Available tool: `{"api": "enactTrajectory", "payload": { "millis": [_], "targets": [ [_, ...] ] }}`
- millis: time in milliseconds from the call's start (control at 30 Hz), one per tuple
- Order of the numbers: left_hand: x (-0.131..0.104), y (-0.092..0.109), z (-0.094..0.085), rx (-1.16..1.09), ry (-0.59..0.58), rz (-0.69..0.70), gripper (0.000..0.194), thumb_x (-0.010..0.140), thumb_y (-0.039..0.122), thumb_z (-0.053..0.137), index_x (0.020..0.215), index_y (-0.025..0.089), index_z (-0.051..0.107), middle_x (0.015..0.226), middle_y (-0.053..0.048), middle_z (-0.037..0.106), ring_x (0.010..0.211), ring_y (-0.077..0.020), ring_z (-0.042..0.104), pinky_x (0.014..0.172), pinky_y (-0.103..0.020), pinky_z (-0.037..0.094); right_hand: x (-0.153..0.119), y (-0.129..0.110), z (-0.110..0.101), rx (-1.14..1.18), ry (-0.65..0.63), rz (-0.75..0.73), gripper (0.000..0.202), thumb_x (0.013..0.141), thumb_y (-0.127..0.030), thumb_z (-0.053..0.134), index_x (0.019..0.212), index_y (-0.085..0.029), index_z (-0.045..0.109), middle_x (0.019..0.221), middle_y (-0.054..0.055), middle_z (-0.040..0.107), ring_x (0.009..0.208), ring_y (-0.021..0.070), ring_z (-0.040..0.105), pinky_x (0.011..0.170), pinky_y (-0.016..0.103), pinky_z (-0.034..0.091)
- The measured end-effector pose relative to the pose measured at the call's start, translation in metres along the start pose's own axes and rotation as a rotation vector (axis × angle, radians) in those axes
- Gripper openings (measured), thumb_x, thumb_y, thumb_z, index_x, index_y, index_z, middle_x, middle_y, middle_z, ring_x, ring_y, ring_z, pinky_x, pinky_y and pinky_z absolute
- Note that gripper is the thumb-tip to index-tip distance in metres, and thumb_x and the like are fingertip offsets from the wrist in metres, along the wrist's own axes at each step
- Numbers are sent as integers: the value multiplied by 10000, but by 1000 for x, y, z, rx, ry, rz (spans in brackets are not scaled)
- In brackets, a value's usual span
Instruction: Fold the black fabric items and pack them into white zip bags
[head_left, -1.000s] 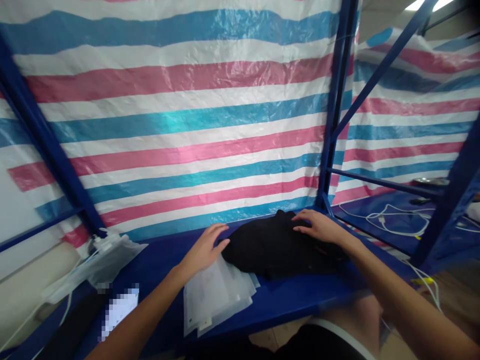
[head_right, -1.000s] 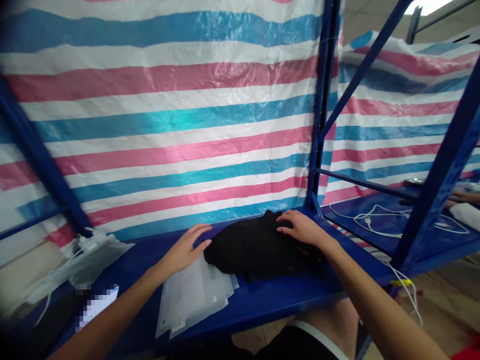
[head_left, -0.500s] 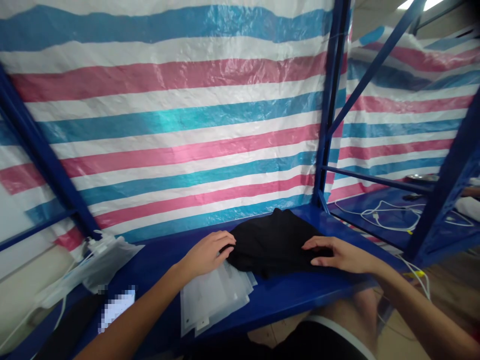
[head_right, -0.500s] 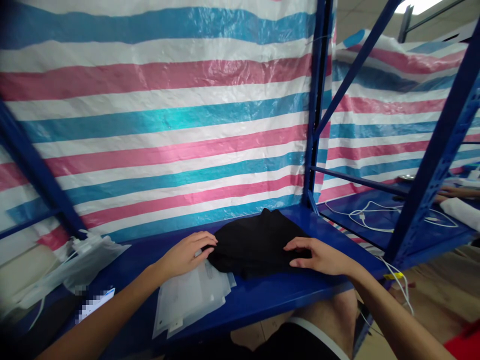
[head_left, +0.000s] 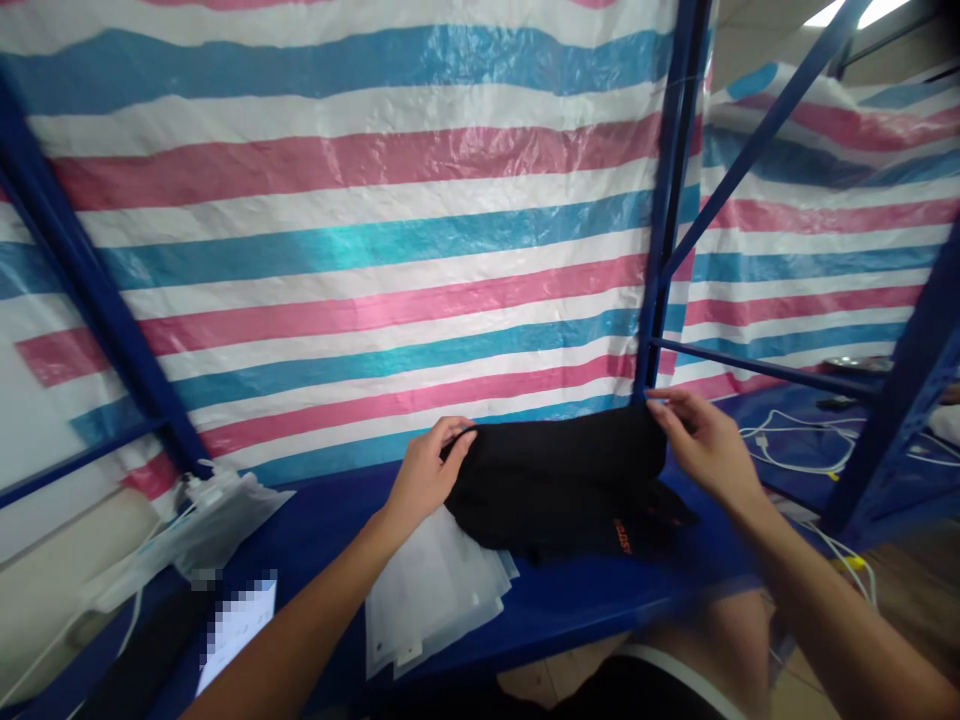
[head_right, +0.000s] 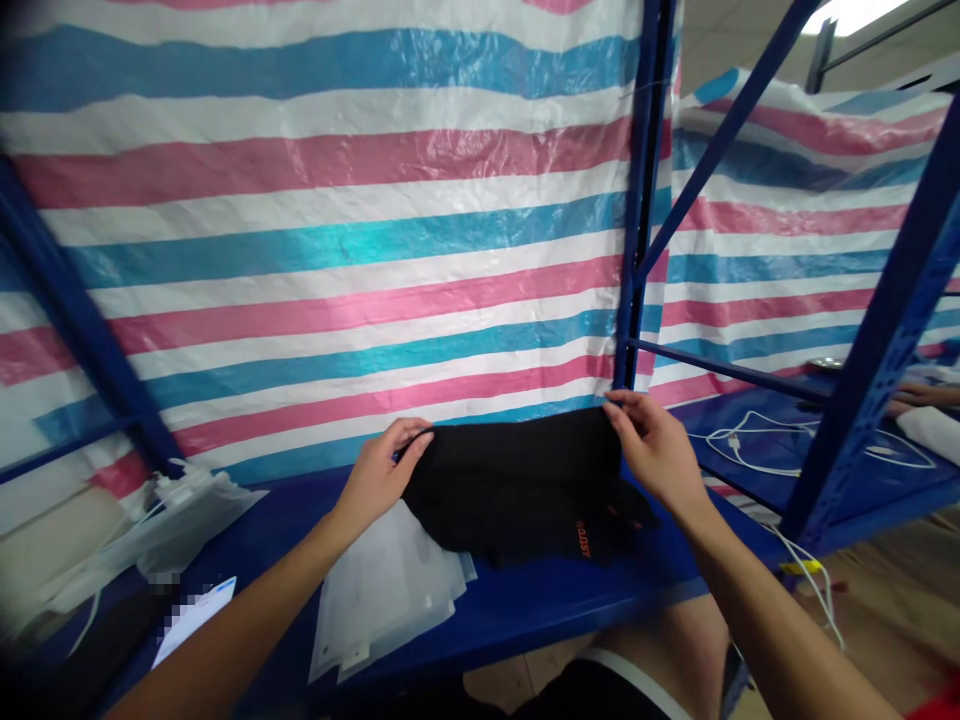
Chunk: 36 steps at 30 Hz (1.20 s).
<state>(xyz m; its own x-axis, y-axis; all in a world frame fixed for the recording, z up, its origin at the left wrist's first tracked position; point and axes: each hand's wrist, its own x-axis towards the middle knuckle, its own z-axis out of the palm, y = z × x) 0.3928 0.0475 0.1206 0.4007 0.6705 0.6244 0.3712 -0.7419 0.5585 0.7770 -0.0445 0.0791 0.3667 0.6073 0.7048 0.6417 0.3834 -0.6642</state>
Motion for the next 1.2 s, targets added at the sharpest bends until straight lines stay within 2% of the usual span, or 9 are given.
{"api": "enactTrajectory", "payload": {
  "millis": [167,267,467,600,733,900,1033,1133,1200],
  "targets": [
    [24,28,0,-72,188,16,324,1034,521,627,1109,232,751,1105,-70,813,1047,-277,751,925,-350,545,58,-36,-8,-280,293,-132,526,1048,-645,552,1164,-183,776,730,67,747,602,222,628,616,323,450],
    [35,20,4,-9,191,-48,467,1045,616,538,952,211,750,912,-53,786,896,-264,717,828,-339,523,100,-27,6,-427,254,-173,557,1092,-624,468,1126,-175,795,805,108,777,712,270,704,698,348,475],
    [28,-48,6,123,-215,-345,697,1001,769,377,756,220,730,806,-88,779,827,-290,729,749,-352,527,126,32,80,-812,-369,41,520,1146,-453,386,1161,-114,780,1141,263,777,1065,371,746,880,412,505],
    [5,-91,-28,204,-416,-469,541,700,751,787,871,238,778,988,-131,827,977,-356,766,793,-361,544,103,55,117,-793,-506,83,409,1067,-423,594,1214,-78,758,1190,306,754,1137,410,729,949,456,511],
    [-9,-115,-52,219,-660,-578,775,302,548,999,981,236,794,1050,-105,834,901,-345,782,731,-342,559,88,44,151,-667,-583,42,411,1076,-432,571,1281,-119,739,1243,268,757,1185,387,712,982,450,512],
    [-16,-124,-38,202,-804,-600,630,334,556,980,851,245,798,833,-15,809,801,-318,756,658,-328,523,86,-11,205,-385,-672,-80,433,1024,-524,651,1252,-178,776,1086,151,824,1039,323,760,896,361,540],
    [-33,-115,-47,198,-721,-572,455,485,598,915,729,240,775,782,4,790,863,-334,743,703,-322,505,77,-48,239,-111,-712,-125,458,1023,-601,633,1182,-204,794,981,111,831,888,283,775,803,343,562],
    [-54,-103,-87,209,-571,-575,431,606,623,827,799,241,770,869,-25,809,931,-364,738,737,-339,514,55,-58,257,276,-792,-55,466,989,-639,670,1086,-198,787,908,94,815,844,262,771,786,352,581],
    [-68,-91,-120,202,-352,-583,438,632,635,811,811,241,746,889,-46,807,940,-374,735,745,-347,523,35,-59,268,484,-829,8,491,959,-660,701,1118,-200,769,982,99,810,922,264,770,857,381,596]
  ]
}}
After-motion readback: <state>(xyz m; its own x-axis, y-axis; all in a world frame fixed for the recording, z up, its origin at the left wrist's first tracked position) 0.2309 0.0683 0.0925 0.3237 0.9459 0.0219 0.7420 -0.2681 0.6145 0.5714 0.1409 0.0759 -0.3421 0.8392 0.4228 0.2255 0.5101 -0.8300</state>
